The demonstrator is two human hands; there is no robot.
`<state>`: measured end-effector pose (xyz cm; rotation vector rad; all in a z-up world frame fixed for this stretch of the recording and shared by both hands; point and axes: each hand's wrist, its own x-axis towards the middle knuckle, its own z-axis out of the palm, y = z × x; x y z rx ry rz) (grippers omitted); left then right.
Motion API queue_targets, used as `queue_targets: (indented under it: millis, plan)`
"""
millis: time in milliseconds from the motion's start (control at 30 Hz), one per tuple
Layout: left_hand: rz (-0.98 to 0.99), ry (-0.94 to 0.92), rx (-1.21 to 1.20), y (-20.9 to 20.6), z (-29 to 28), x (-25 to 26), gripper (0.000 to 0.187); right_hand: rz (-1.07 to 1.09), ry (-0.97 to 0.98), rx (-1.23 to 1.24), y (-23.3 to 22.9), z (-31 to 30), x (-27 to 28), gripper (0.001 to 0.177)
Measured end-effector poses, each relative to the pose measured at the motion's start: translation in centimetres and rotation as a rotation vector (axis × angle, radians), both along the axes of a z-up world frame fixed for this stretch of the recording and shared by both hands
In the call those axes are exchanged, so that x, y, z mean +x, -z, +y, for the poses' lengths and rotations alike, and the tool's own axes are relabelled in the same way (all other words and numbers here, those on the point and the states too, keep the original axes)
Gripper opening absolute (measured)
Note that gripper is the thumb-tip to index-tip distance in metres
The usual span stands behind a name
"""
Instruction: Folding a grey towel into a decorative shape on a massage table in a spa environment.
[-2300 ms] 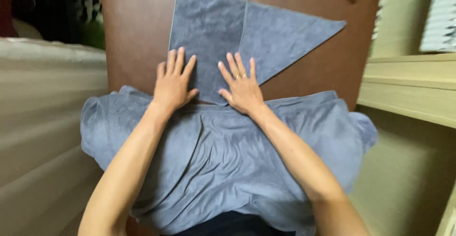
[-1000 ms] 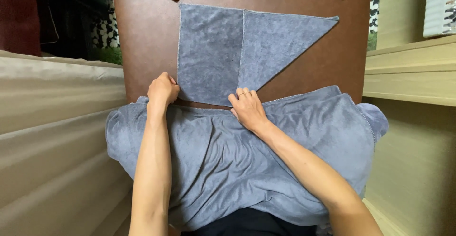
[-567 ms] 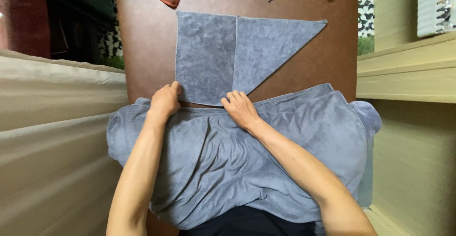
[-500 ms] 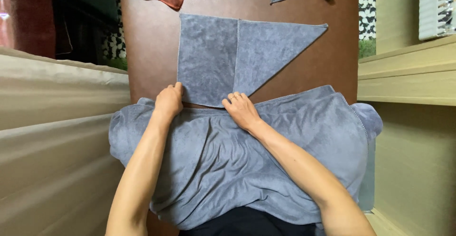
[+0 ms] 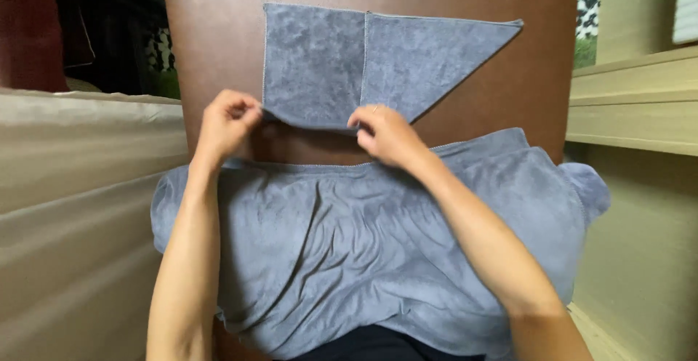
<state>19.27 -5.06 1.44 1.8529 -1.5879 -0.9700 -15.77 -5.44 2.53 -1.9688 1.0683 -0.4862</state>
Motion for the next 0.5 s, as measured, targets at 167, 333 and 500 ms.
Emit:
queue_targets:
  millis: [167, 333, 500]
  plan:
    - [0.299, -0.068, -0.050, -2.2, -4.8, -1.8, 0.004, -0.147, 0.184, 0.178, 0.8, -5.8, -1.0, 0.034]
    - [0.342, -0.179, -0.057, 2.3, -10.2, -3.0, 0.010, -0.239, 0.292, 0.302, 1.8, -10.9, -1.1, 0.042]
    - [0.206, -0.329, 0.006, 2.4, -14.3, -5.3, 0.025, -0.096, 0.482, 0.233, 0.3, -14.6, 0.1, 0.029]
